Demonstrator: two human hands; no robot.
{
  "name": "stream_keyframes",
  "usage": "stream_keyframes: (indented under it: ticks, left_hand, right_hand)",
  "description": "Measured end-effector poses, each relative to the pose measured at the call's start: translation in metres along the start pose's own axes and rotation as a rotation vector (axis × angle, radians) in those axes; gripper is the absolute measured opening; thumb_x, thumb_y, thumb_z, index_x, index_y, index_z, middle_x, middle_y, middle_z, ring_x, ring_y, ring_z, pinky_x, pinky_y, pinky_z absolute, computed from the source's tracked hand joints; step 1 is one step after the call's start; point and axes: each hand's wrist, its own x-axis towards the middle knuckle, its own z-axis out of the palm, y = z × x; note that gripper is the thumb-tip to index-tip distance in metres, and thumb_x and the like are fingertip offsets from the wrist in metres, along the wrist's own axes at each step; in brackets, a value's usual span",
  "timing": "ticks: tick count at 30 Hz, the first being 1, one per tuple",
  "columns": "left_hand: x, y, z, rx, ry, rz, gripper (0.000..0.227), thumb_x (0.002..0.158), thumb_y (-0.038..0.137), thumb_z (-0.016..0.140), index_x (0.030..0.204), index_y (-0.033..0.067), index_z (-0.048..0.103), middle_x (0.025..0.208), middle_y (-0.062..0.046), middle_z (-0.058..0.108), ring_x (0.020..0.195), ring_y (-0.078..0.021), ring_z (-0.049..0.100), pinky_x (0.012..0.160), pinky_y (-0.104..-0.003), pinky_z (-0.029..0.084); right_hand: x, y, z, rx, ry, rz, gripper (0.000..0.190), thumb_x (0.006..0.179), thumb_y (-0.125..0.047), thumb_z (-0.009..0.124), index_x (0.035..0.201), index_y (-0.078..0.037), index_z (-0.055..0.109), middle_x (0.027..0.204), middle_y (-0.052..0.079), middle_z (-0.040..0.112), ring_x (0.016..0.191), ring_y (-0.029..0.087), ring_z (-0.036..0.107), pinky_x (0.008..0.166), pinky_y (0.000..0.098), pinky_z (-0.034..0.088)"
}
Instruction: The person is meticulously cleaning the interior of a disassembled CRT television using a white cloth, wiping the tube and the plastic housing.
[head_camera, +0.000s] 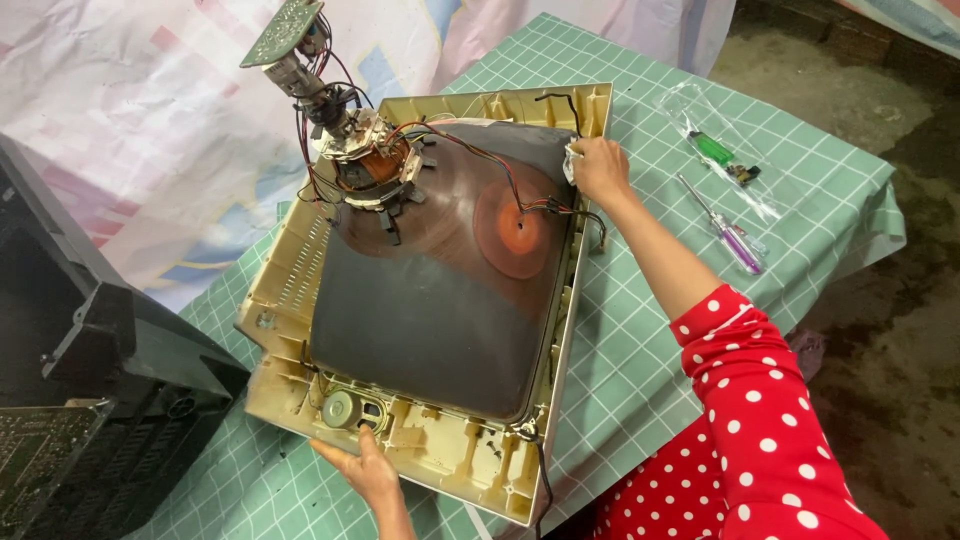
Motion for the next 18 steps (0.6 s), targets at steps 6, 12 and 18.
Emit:
stream_keyframes:
  ticks: [6, 12, 18]
  left_hand:
    - [0.005, -0.005, 0.003, -0.012, 0.012, -0.001, 0.089, 0.097, 0.026, 0.053, 0.164, 0.0155, -0.004, 0.173, -0.009, -0.003, 0.159, -0.0316, 0.004, 0.128, -0.046, 0.009]
    - [0.011, -0.014, 0.003, -0.033, 0.026, 0.025, 0.088, 0.097, 0.024, 0.055, 0.164, 0.0150, -0.001, 0.173, -0.011, 0.000, 0.159, -0.0324, 0.007, 0.128, -0.045, 0.011]
    - [0.001, 0.000, 0.002, -0.022, 0.016, -0.004, 0.087, 0.098, 0.022, 0.054, 0.164, 0.0159, -0.003, 0.173, -0.009, -0.003, 0.159, -0.0320, 0.005, 0.129, -0.046, 0.009]
  right_hand:
    - [0.033, 0.012, 0.019, -0.062, 0.077, -0.005, 0.034, 0.077, 0.006, 0.052, 0.087, -0.013, 0.079, 0.082, 0.019, 0.073, 0.089, 0.047, 0.065, 0.058, 0.0563, 0.051]
    - [0.001, 0.005, 0.009, 0.038, 0.066, -0.070, 0.040, 0.081, -0.002, 0.056, 0.108, -0.017, 0.081, 0.103, 0.016, 0.077, 0.097, 0.047, 0.065, 0.078, 0.0578, 0.052]
    - [-0.024, -0.004, -0.019, 0.126, -0.113, -0.147, 0.036, 0.085, -0.009, 0.058, 0.112, -0.014, 0.081, 0.114, 0.008, 0.076, 0.114, 0.034, 0.068, 0.098, 0.0467, 0.048]
